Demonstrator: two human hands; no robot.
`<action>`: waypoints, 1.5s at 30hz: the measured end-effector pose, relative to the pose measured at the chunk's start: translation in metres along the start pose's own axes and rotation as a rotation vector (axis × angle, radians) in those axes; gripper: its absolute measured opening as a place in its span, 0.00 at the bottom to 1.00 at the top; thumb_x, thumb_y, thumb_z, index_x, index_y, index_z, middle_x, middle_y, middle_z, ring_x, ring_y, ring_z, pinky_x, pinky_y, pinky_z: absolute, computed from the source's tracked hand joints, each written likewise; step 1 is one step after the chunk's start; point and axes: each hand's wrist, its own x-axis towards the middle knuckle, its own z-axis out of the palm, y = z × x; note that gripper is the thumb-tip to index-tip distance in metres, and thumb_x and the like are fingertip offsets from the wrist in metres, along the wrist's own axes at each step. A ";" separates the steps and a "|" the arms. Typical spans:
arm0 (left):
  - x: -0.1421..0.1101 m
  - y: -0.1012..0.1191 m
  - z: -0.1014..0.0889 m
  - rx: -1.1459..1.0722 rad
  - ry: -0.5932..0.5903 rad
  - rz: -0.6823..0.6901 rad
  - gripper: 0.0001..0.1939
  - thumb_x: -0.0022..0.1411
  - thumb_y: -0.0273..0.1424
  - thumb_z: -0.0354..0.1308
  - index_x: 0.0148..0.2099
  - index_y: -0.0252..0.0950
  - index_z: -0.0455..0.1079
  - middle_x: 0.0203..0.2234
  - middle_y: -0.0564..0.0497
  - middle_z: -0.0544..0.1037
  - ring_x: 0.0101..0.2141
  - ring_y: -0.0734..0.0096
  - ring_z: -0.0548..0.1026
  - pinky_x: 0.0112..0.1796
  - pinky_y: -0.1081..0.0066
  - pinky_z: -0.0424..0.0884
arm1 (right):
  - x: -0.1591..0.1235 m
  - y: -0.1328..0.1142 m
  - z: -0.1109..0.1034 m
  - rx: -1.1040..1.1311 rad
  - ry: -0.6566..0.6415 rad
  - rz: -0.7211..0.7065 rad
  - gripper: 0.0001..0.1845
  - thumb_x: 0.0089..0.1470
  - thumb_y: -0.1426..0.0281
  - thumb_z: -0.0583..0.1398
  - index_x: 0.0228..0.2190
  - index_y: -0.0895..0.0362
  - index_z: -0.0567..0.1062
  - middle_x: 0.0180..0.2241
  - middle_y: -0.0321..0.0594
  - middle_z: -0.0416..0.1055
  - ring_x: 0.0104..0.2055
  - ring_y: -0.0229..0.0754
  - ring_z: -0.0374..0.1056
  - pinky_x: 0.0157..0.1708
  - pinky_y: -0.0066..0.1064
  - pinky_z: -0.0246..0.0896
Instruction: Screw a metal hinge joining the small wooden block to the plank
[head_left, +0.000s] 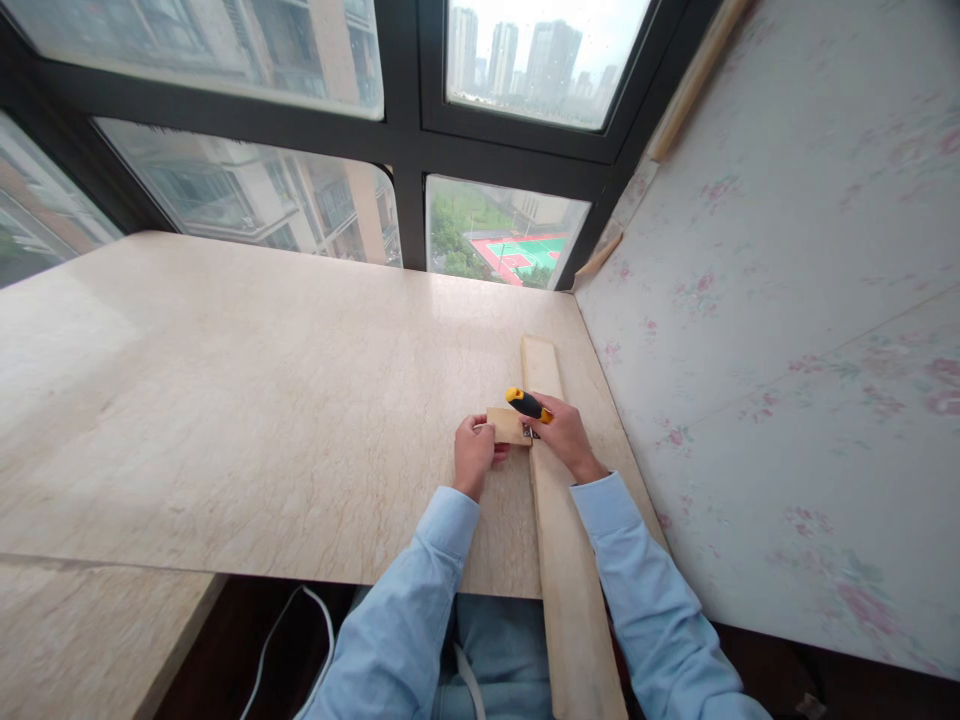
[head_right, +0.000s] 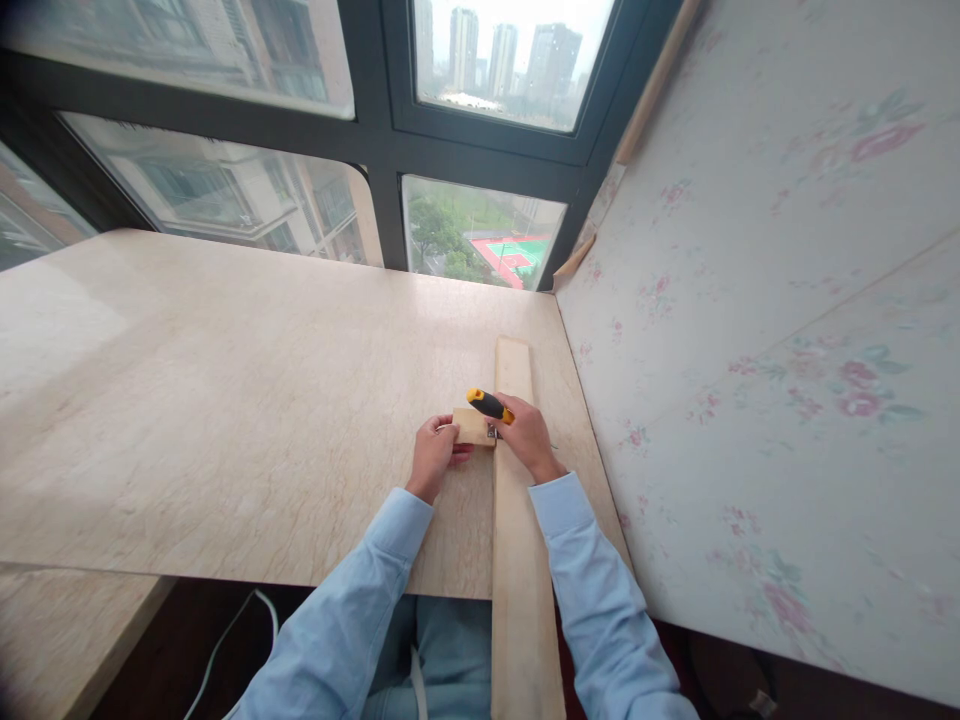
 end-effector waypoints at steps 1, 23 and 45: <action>0.000 0.000 0.000 0.000 -0.001 0.002 0.13 0.64 0.24 0.50 0.50 0.28 0.67 0.36 0.41 0.78 0.22 0.70 0.77 0.22 0.73 0.72 | 0.000 -0.001 0.000 -0.007 -0.007 0.007 0.21 0.49 0.63 0.65 0.46 0.57 0.80 0.45 0.44 0.79 0.47 0.51 0.74 0.50 0.42 0.66; 0.001 -0.002 0.000 -0.002 -0.005 0.016 0.13 0.64 0.24 0.51 0.50 0.28 0.68 0.37 0.41 0.79 0.23 0.70 0.77 0.22 0.74 0.72 | -0.001 -0.006 -0.005 0.023 -0.051 0.038 0.19 0.51 0.62 0.63 0.43 0.58 0.81 0.38 0.42 0.80 0.40 0.49 0.75 0.43 0.38 0.67; 0.001 -0.001 0.000 -0.008 -0.001 -0.001 0.13 0.64 0.24 0.50 0.50 0.29 0.68 0.38 0.40 0.79 0.23 0.70 0.77 0.22 0.73 0.72 | -0.003 0.002 -0.005 0.101 -0.047 -0.025 0.29 0.45 0.71 0.63 0.52 0.55 0.77 0.53 0.43 0.75 0.56 0.52 0.71 0.58 0.44 0.63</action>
